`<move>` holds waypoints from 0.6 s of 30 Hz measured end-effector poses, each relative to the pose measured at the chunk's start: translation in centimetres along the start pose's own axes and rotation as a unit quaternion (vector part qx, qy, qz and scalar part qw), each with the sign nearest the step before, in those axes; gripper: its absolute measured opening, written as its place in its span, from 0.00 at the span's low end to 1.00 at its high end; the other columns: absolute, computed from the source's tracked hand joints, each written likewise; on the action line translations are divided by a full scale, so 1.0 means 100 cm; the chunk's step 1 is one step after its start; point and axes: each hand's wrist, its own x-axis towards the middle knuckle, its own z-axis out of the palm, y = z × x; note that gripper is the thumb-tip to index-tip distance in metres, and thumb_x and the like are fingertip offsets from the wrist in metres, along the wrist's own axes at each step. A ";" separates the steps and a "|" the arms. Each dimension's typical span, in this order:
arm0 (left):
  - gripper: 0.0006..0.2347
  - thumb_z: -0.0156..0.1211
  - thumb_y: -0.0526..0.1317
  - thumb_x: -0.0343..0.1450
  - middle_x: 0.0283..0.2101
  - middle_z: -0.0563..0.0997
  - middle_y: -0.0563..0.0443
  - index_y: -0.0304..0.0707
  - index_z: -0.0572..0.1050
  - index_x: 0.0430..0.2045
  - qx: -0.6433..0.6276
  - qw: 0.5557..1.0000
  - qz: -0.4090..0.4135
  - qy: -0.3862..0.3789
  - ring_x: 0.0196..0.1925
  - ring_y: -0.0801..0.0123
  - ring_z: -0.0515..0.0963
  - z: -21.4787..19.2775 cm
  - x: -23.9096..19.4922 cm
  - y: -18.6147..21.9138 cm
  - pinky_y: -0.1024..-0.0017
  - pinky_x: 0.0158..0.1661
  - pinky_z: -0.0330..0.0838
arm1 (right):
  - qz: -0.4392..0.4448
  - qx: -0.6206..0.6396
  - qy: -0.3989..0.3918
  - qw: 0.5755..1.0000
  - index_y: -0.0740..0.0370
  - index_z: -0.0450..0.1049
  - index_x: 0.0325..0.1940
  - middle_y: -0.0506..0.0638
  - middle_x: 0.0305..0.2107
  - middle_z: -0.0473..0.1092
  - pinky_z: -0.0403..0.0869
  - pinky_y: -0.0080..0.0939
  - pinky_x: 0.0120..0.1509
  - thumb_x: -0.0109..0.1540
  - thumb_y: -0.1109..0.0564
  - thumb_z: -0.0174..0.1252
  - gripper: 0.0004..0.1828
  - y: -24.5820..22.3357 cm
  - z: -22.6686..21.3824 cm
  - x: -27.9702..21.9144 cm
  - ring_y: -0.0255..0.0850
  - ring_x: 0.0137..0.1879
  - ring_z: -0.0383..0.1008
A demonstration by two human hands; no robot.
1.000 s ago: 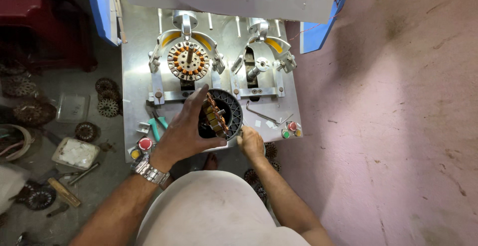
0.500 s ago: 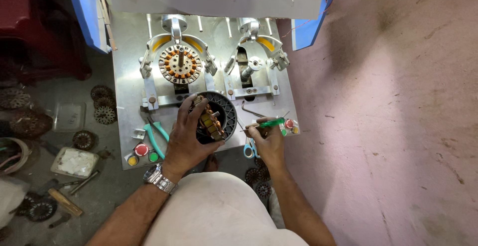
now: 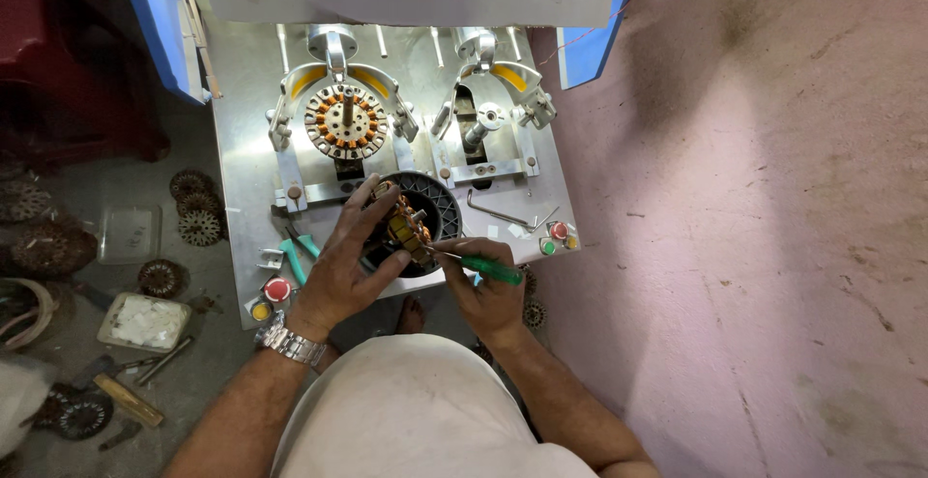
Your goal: The person inserts small white insulating sheets into the slots of a motor stator by hand and uses a screwdriver and scissors to adjust the copper wires.
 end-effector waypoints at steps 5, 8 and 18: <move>0.31 0.65 0.39 0.68 0.75 0.59 0.35 0.50 0.63 0.69 -0.012 1.000 -0.008 0.023 0.76 0.46 0.63 0.002 0.001 -0.001 0.58 0.67 0.68 | -0.062 -0.057 -0.012 0.996 0.60 0.62 0.52 0.55 0.44 0.79 0.82 0.35 0.50 0.65 0.69 0.63 0.18 -0.001 0.003 0.000 0.41 0.49 0.83; 0.30 0.66 0.39 0.67 0.74 0.61 0.36 0.49 0.65 0.68 -0.011 0.999 -0.007 0.037 0.74 0.46 0.66 0.004 0.003 -0.001 0.58 0.66 0.68 | -0.082 -0.079 -0.007 0.993 0.59 0.62 0.52 0.55 0.44 0.79 0.83 0.36 0.49 0.65 0.68 0.64 0.18 -0.001 0.004 0.004 0.42 0.50 0.84; 0.28 0.68 0.38 0.64 0.72 0.66 0.40 0.53 0.71 0.62 -0.017 0.998 -0.023 0.050 0.70 0.50 0.72 0.002 0.005 0.001 0.59 0.64 0.72 | -0.095 -0.134 -0.027 0.986 0.60 0.63 0.49 0.54 0.41 0.81 0.82 0.34 0.43 0.63 0.67 0.66 0.18 0.011 0.006 0.010 0.39 0.44 0.85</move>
